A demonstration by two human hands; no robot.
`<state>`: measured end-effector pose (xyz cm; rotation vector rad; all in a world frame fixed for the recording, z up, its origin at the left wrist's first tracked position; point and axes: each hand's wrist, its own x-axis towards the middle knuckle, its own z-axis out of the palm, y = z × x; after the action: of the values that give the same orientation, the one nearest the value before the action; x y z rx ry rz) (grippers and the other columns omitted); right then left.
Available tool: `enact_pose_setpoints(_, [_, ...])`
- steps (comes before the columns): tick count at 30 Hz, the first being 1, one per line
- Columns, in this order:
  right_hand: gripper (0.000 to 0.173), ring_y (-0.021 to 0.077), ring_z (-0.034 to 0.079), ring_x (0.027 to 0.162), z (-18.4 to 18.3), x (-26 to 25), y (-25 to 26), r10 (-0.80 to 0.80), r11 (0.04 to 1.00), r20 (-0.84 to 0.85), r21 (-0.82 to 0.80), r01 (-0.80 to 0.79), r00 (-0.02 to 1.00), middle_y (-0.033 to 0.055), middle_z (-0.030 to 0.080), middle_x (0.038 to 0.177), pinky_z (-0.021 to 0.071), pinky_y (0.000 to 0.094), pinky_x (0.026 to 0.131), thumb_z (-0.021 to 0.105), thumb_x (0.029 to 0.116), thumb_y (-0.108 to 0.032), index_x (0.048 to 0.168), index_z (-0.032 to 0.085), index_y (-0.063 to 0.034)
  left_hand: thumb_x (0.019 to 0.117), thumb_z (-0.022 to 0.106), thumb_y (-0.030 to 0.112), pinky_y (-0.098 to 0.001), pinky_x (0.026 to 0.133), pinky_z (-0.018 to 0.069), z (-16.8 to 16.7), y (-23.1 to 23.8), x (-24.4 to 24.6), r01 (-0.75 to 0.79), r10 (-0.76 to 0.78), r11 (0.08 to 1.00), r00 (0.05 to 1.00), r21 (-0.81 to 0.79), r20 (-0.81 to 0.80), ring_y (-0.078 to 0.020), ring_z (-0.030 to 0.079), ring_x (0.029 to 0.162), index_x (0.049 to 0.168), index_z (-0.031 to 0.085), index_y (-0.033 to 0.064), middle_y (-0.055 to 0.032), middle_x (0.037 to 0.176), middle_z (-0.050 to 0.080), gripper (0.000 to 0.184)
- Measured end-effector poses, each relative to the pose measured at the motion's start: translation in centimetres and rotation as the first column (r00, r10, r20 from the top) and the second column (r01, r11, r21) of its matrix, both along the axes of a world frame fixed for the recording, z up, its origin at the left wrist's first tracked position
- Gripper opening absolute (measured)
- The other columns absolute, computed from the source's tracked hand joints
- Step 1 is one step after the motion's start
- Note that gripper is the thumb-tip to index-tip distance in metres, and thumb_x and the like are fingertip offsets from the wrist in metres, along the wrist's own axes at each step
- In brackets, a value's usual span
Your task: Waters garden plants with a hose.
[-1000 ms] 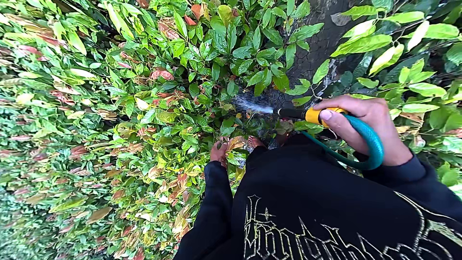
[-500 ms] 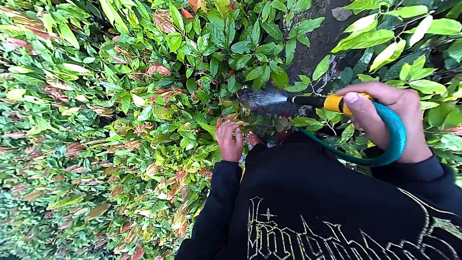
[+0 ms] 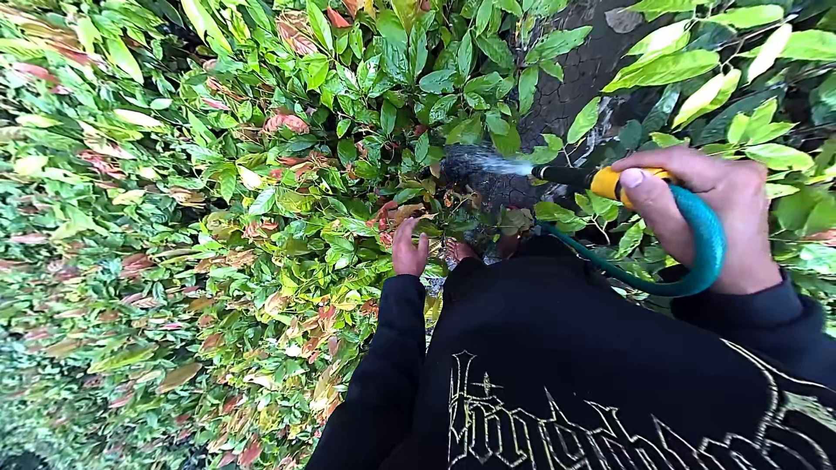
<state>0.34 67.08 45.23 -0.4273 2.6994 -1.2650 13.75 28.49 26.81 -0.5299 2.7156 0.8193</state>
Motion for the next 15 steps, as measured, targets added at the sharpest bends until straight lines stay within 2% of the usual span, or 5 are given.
enact_pose_setpoints(3, [0.034, 0.012, 0.065, 0.069, -0.2, 0.1, -0.2, -0.005, 1.0, -0.004, 0.021, 0.005, 1.0, 0.0062, 0.071, 0.087, 0.053, 0.036, 0.061, 0.053, 0.1048, -0.036, 0.118, 0.074, -0.0128, 0.1018, 0.06, 0.02, -0.0503, 0.122, 0.0373, -1.0, -1.5, 0.6, -0.042, 0.042, 0.999, 0.999, -0.031, 0.014, -0.0302, 0.047, 0.146, 0.144, 0.057, 0.0044, -0.0147, 0.155, 0.052, 0.045])
enact_pose_setpoints(6, [0.034, 0.0129, 0.065, 0.07, -0.2, 0.1, -0.4, -0.007, 0.999, -0.014, 0.041, 0.008, 1.0, 0.0068, 0.071, 0.087, 0.0525, 0.0367, 0.061, 0.053, 0.1046, -0.037, 0.116, 0.074, -0.0123, 0.1002, 0.063, 0.023, -0.056, 0.123, 0.0332, -1.8, -2.5, 1.0, -0.091, 0.098, 0.992, 0.992, -0.086, 0.08, -0.0347, 0.041, 0.15, 0.147, 0.055, 0.0056, -0.017, 0.158, 0.047, 0.051])
enact_pose_setpoints(10, [0.033, 0.0118, 0.065, 0.069, -0.1, 0.2, -0.6, -0.015, 0.999, -0.022, 0.045, 0.016, 1.0, 0.0065, 0.071, 0.087, 0.0517, 0.0347, 0.061, 0.053, 0.1047, -0.035, 0.117, 0.074, -0.0125, 0.0976, 0.064, 0.046, -0.071, 0.117, 0.0281, -2.2, -2.9, 1.5, -0.161, 0.219, 0.96, 0.943, -0.231, 0.252, -0.04, 0.032, 0.153, 0.15, 0.053, 0.0169, -0.0186, 0.162, 0.04, 0.061])
enact_pose_setpoints(12, [0.034, 0.0088, 0.061, 0.061, 0.0, 0.0, -0.4, 0.012, 1.0, 0.036, 0.003, -0.012, 0.999, 0.0031, 0.069, 0.081, 0.0499, 0.0316, 0.054, 0.052, 0.1049, -0.037, 0.116, 0.074, -0.0137, 0.0945, 0.066, 0.055, -0.0741, 0.116, 0.0255, -1.9, -2.8, 1.6, -0.18, 0.271, 0.944, 0.899, -0.275, 0.344, -0.0414, 0.029, 0.154, 0.15, 0.053, 0.0194, -0.0181, 0.163, 0.038, 0.067])
enact_pose_setpoints(15, [0.035, 0.0051, 0.056, 0.05, 0.3, -0.2, -0.2, 0.094, 0.992, 0.214, -0.104, -0.073, 0.972, -0.0045, 0.065, 0.072, 0.048, 0.0267, 0.043, 0.051, 0.1039, -0.044, 0.112, 0.074, -0.0193, 0.0924, 0.068, 0.057, -0.0741, 0.115, 0.0274, -2.2, -3.0, 2.4, -0.183, 0.318, 0.925, 0.851, -0.332, 0.418, -0.0414, 0.032, 0.152, 0.149, 0.055, 0.0211, -0.0167, 0.161, 0.042, 0.068])
